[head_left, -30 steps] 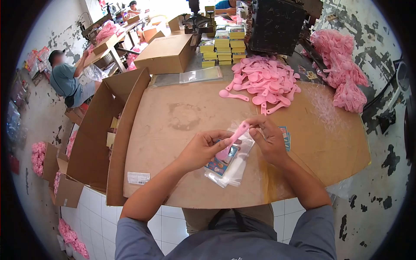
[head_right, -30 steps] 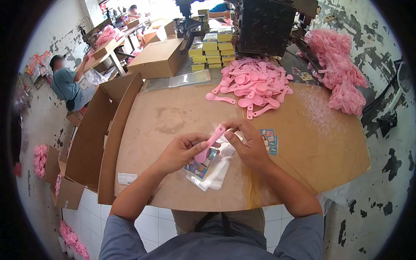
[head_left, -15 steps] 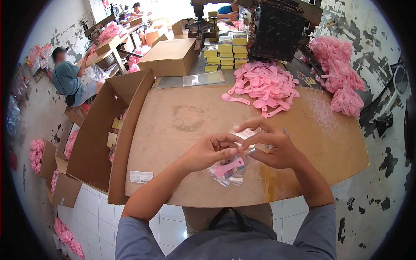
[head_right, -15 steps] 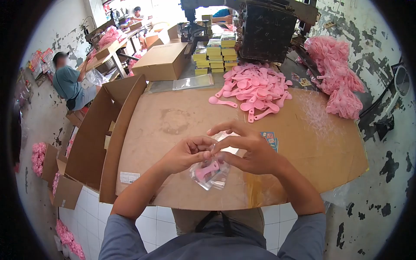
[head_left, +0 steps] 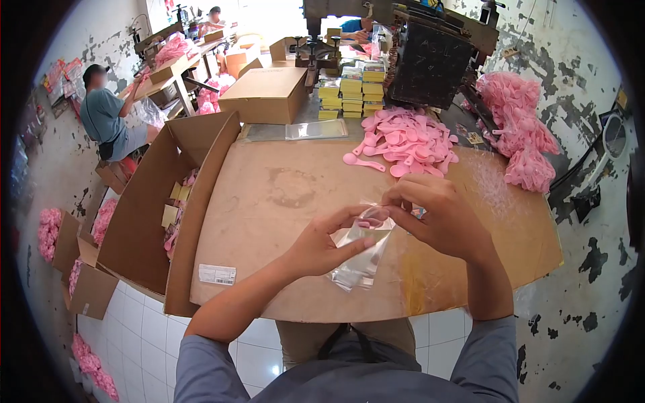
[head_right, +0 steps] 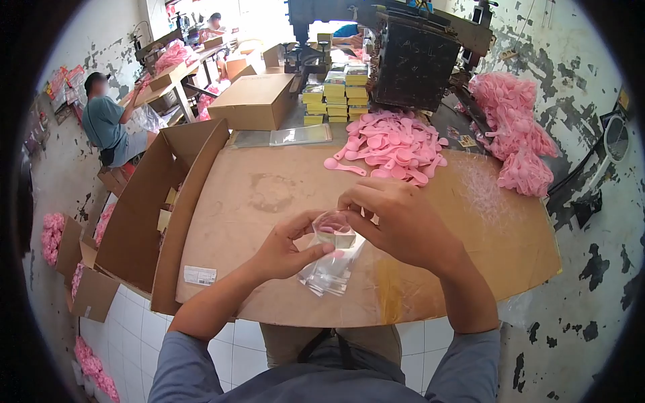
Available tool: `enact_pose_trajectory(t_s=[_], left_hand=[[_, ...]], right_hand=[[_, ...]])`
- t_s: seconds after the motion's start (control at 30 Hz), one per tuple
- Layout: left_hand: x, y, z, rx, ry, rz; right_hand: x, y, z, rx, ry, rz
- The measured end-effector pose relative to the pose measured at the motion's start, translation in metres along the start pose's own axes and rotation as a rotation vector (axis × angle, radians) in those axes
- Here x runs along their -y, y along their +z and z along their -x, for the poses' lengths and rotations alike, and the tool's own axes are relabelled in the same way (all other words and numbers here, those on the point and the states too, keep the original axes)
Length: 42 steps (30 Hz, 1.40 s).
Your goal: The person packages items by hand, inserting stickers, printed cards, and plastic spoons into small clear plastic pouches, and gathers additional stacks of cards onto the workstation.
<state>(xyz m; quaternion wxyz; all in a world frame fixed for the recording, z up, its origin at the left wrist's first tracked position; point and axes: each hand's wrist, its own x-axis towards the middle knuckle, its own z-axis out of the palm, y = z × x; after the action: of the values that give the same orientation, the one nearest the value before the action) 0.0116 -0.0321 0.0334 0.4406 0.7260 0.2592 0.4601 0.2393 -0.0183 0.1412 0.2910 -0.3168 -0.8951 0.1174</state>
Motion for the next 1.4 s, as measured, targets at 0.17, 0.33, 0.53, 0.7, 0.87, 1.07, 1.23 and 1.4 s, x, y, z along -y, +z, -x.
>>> enact_pose_trajectory(t_s=[0.17,0.33,0.53,0.7,0.87,1.07,1.23,1.4], left_hand=[[0.011,-0.004,-0.002,-0.045,-0.078,0.208],[0.001,-0.006,-0.002,-0.124,-0.151,0.207],[0.005,-0.002,0.001,-0.196,-0.023,-0.017],[0.015,0.000,0.004,-0.219,0.000,-0.231],[0.013,0.000,0.005,-0.166,0.051,-0.458],[-0.004,-0.010,-0.002,-0.153,-0.044,-0.338],[0.009,-0.014,-0.006,-0.231,-0.170,0.115],[0.016,-0.015,-0.008,-0.241,-0.208,0.212]], right_hand=[[-0.004,0.008,-0.001,-0.017,0.036,-0.090],[-0.012,0.033,-0.009,-0.420,-0.060,-0.024],[-0.006,0.047,-0.007,-0.278,-0.264,0.421],[-0.011,0.055,-0.011,-0.274,-0.344,0.532],[-0.016,0.060,-0.013,-0.211,-0.318,0.619],[-0.047,0.034,-0.010,-0.307,0.053,0.113],[-0.099,-0.058,0.070,0.144,0.251,-1.174],[-0.235,-0.097,0.152,-0.437,0.311,-1.123]])
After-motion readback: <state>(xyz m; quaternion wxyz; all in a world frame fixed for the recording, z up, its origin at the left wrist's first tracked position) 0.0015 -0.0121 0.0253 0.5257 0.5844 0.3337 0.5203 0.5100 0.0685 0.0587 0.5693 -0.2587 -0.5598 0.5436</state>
